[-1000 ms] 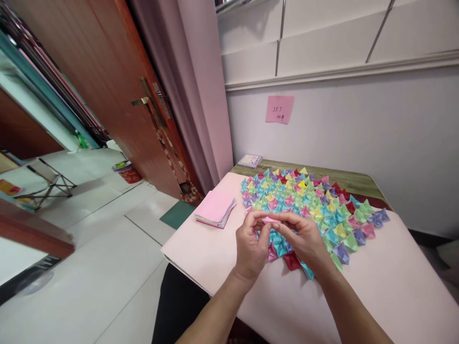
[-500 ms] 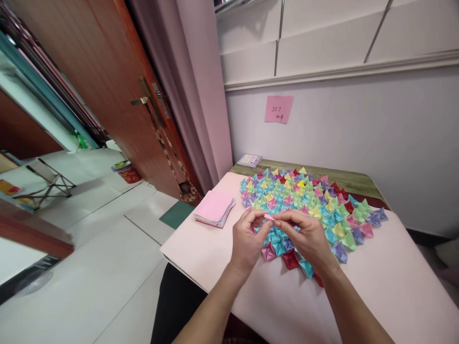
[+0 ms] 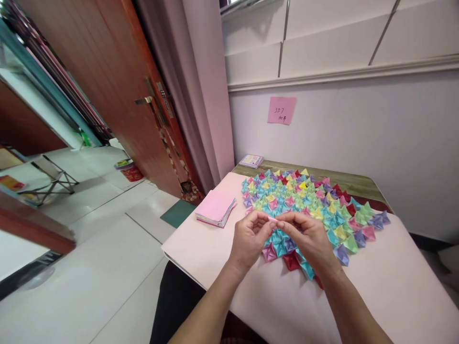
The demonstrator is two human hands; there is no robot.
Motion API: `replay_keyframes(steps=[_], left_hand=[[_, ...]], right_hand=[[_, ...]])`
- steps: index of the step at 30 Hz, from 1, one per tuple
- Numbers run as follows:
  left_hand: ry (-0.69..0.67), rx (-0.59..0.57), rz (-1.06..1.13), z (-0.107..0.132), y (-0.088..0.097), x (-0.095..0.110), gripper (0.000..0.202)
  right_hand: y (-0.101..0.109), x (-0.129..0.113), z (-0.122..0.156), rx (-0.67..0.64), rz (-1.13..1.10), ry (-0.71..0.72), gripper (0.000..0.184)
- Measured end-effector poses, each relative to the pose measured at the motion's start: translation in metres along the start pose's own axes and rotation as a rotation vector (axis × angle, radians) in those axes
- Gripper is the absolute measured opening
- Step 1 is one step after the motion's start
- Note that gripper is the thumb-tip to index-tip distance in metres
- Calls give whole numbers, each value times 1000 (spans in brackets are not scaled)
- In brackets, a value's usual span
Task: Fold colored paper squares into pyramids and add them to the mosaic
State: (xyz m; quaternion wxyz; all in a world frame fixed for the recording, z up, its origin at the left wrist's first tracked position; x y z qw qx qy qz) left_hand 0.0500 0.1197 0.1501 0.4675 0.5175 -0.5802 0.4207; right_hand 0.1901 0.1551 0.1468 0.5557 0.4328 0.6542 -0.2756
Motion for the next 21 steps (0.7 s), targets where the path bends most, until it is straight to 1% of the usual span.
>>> replay_keyframes(steps=[2,4,7,10,12,14,16,18,21], left_hand=[[17,3,74,-2,0,-5,18],[14,19,99,-3,0,-6,18],[10,78,129,-2,3,-8,19],[70,144,200,1,7,-16,24],[100,140,237,1,7,-19,28],[104,127,247,1,7,-19,36],[111,125,243,2,8,-18,40],[129,119,243,3,9,-18,39],[139,75,235,3,7,-21,40]], right_hand=[[-2,1,0,-4,-17,-1,22],[-4,3,0,2,-16,2,21],[-6,4,-1,34,10,23,23],[-7,2,-3,20,68,58,37],[-7,1,-3,4,111,75,40],[-6,2,-3,-1,117,70,33],[-7,5,-4,-10,65,43,29],[-7,10,-4,-19,-11,10,29],[-8,13,-5,-30,-60,-27,31]])
Point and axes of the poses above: each hand's wrist, its own z-axis away from the middle knuckle, its own y-axis out of the back of the hand, x = y × z, the point moved 8 cm from there along -z, towards the middle knuckle, and after that the axes turned 13 degrees about -x, right-handed, at the moved point
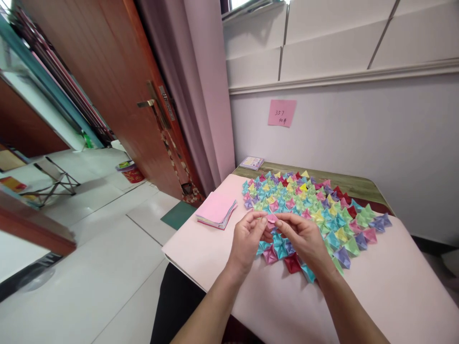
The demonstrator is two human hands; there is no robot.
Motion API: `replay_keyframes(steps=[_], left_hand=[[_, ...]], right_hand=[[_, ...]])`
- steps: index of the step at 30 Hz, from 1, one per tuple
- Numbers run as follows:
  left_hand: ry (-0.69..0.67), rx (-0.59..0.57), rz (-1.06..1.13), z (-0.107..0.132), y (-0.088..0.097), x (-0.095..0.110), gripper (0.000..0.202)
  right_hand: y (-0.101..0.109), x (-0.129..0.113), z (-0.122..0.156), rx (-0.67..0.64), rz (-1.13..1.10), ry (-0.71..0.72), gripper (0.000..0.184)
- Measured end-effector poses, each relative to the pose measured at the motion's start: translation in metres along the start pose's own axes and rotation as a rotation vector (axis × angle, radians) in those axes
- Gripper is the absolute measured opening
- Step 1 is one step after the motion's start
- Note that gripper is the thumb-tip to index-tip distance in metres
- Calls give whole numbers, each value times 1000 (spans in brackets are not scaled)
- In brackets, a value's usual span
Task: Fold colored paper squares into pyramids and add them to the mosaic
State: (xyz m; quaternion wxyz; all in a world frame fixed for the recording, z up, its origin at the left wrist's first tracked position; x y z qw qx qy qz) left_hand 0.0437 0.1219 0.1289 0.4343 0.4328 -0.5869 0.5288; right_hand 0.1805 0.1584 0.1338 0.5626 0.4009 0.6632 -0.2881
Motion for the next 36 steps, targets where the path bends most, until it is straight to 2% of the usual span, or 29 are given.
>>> replay_keyframes(steps=[7,13,18,23,30,32,36], left_hand=[[-10,42,-82,-2,5,-6,33],[-64,72,-210,0,1,1,23],[-57,42,-84,-5,2,-5,36],[26,56,31,-7,6,-7,48],[107,51,100,-3,9,-13,48],[91,32,100,-3,8,-13,45],[-26,-4,4,-3,4,-4,34]], right_hand=[[-1,2,-1,-12,-9,-29,35],[-2,14,-2,3,-94,-98,35],[-3,16,-3,-20,-152,-84,36],[-6,22,-3,-57,-179,-85,39],[-7,19,-1,-61,-113,-102,53],[-8,15,-1,-80,-140,-109,50],[-8,9,-1,-101,-190,-160,40]])
Point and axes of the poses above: each hand's wrist, its own z-axis away from the middle knuckle, its own y-axis out of the back of the hand, x = y × z, the point moved 8 cm from there along -z, towards the middle knuckle, and after that the axes turned 13 degrees about -x, right-handed, at the moved point
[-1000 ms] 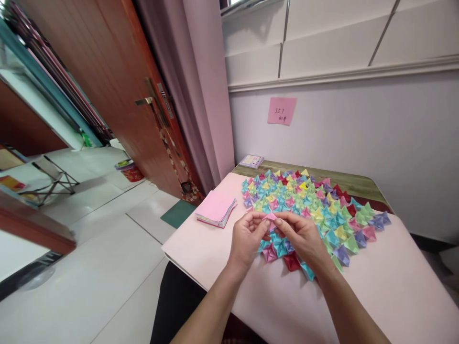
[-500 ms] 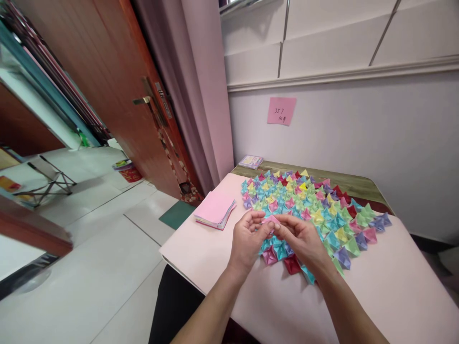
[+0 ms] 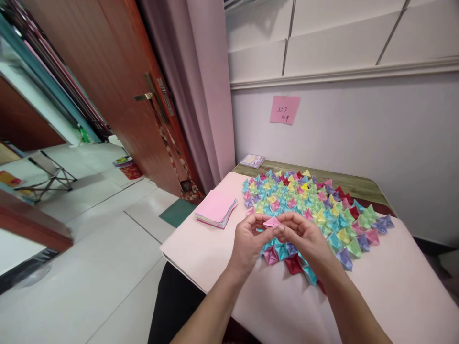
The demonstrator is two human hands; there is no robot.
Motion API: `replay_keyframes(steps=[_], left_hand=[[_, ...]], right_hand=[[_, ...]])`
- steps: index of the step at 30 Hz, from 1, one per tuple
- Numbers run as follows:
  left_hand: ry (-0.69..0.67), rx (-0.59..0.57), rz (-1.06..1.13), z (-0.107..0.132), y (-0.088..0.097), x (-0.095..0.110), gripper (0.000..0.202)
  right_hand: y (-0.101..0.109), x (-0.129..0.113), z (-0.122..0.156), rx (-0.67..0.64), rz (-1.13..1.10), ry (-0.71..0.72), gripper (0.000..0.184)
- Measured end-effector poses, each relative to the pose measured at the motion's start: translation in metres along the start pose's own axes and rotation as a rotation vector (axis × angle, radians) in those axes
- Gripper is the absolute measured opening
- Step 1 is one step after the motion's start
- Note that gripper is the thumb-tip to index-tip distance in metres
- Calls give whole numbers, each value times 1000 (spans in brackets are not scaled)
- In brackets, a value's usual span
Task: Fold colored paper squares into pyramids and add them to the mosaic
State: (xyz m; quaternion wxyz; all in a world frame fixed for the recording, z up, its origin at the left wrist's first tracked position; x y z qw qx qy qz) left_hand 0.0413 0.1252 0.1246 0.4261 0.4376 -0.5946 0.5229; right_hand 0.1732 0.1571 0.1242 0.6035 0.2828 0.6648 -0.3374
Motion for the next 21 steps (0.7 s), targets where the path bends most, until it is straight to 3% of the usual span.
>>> replay_keyframes(steps=[6,9,14,17,21], left_hand=[[-82,11,-217,3,-3,11,35],[-243,77,-472,9,-2,31,39],[-478,42,-771,19,-15,51,17],[-477,28,-757,19,-15,52,14],[-371,44,-613,15,-9,49,8]], right_hand=[[1,3,2,-26,-91,-68,43],[2,8,2,-19,-167,-88,44],[4,10,0,-13,-176,-92,47],[3,9,0,-17,-142,-92,50],[3,9,0,-20,-105,-88,50]])
Point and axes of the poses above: each hand's wrist, its own z-axis away from the middle knuckle, its own y-axis out of the back of the hand, x = y × z, the point moved 8 cm from there along -z, towards the middle knuckle, and after that the axes turned 13 degrees about -x, right-handed, at the moved point
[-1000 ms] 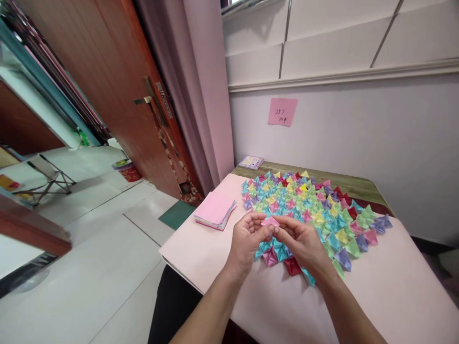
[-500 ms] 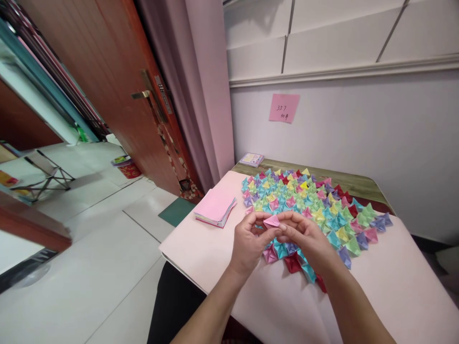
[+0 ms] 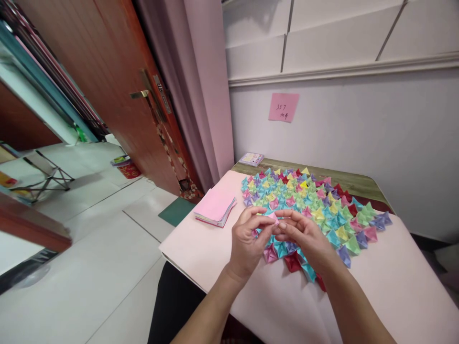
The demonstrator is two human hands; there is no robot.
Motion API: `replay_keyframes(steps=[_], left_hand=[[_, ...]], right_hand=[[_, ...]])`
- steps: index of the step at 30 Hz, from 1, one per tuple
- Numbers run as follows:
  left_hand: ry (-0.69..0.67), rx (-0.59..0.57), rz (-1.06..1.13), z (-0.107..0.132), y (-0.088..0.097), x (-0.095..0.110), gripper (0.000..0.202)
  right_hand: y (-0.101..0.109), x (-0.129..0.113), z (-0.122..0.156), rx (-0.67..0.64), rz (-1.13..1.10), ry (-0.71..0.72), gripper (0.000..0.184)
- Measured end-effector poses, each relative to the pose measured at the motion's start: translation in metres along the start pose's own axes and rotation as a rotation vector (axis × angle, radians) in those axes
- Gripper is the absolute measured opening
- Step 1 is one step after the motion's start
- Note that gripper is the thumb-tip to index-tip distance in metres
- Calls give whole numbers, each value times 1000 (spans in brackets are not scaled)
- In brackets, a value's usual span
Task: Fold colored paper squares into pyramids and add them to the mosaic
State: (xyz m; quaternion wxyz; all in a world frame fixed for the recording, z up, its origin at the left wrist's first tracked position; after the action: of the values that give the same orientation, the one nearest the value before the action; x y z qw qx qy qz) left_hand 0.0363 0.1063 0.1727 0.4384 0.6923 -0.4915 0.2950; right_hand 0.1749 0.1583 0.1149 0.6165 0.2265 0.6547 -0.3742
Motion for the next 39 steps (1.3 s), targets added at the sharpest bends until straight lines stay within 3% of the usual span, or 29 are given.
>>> replay_keyframes(steps=[9,17,22,26,29,36,39], left_hand=[[234,61,381,2,-4,-33,17],[354,66,523,3,-10,-46,23],[398,-4,402,6,-13,-56,17],[338,-18,129,6,-7,-47,11],[319,-30,79,4,-7,-44,12],[480,-80,575,8,-20,-68,26],[516,-56,650,11,-19,-72,28]], right_hand=[[5,-3,3,63,27,16,52],[7,-7,4,92,2,15,46],[4,-4,0,76,115,34,40],[-3,5,-6,31,197,46,37],[-2,11,-10,33,212,40,38],[4,10,-8,71,199,37,39],[3,7,-7,70,207,19,38]])
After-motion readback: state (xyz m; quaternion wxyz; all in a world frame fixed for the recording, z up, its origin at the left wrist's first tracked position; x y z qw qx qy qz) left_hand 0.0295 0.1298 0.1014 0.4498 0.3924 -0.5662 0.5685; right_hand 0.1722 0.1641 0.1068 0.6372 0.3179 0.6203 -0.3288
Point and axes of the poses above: each hand's wrist, its own z-axis away from the middle knuckle, its own y-axis out of the back of the hand, x = y × z, the point moved 8 cm from there along -z, towards the middle knuckle, and after that the axes turned 13 degrees about -x, right-handed, at the moved point
